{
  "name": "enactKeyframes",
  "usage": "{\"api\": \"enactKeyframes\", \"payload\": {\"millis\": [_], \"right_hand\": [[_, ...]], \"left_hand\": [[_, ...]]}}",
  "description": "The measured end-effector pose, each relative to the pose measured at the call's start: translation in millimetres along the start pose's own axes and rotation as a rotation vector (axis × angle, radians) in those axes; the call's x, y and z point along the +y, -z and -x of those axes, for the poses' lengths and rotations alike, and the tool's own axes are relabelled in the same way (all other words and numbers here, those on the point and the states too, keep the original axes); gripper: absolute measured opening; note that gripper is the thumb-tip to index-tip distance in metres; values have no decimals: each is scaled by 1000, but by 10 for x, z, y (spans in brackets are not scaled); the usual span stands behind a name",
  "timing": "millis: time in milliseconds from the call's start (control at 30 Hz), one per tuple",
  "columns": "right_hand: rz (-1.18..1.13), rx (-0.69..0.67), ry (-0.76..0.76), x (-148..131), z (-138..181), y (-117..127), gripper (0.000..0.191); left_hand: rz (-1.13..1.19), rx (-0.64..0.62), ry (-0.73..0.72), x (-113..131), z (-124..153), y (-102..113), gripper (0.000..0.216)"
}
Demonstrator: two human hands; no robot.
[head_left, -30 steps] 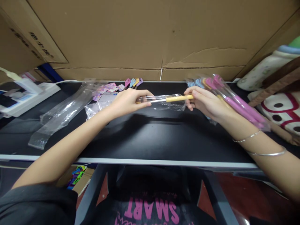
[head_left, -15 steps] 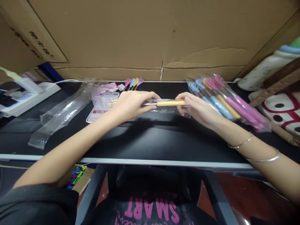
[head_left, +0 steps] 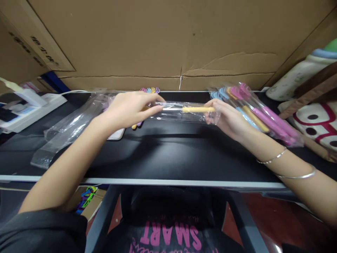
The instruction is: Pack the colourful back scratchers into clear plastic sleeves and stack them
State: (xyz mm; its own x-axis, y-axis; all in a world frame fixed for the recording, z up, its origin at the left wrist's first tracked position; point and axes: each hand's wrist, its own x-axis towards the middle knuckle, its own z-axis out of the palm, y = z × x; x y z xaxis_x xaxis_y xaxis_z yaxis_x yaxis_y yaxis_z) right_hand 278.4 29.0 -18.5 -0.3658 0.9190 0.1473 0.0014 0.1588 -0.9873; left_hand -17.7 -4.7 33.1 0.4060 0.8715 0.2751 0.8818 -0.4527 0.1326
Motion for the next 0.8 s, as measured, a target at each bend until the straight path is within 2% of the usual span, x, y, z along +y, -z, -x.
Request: {"api": "enactKeyframes", "payload": {"millis": [133,333,633,800], "right_hand": [[39,43,39,24,-49,92,11],[-16,115,61,45,-55,104,16],[35,84,130,72,-38,74,40],[113,105,165,68,-56,73,33]], "left_hand": [[75,-91,57,-178,-13,70,36],[151,-156,40,-127,-25,-22,34],[108,112,38,-102,-54,-172,26],[122,132,51,-78,-49,-242,25]]}}
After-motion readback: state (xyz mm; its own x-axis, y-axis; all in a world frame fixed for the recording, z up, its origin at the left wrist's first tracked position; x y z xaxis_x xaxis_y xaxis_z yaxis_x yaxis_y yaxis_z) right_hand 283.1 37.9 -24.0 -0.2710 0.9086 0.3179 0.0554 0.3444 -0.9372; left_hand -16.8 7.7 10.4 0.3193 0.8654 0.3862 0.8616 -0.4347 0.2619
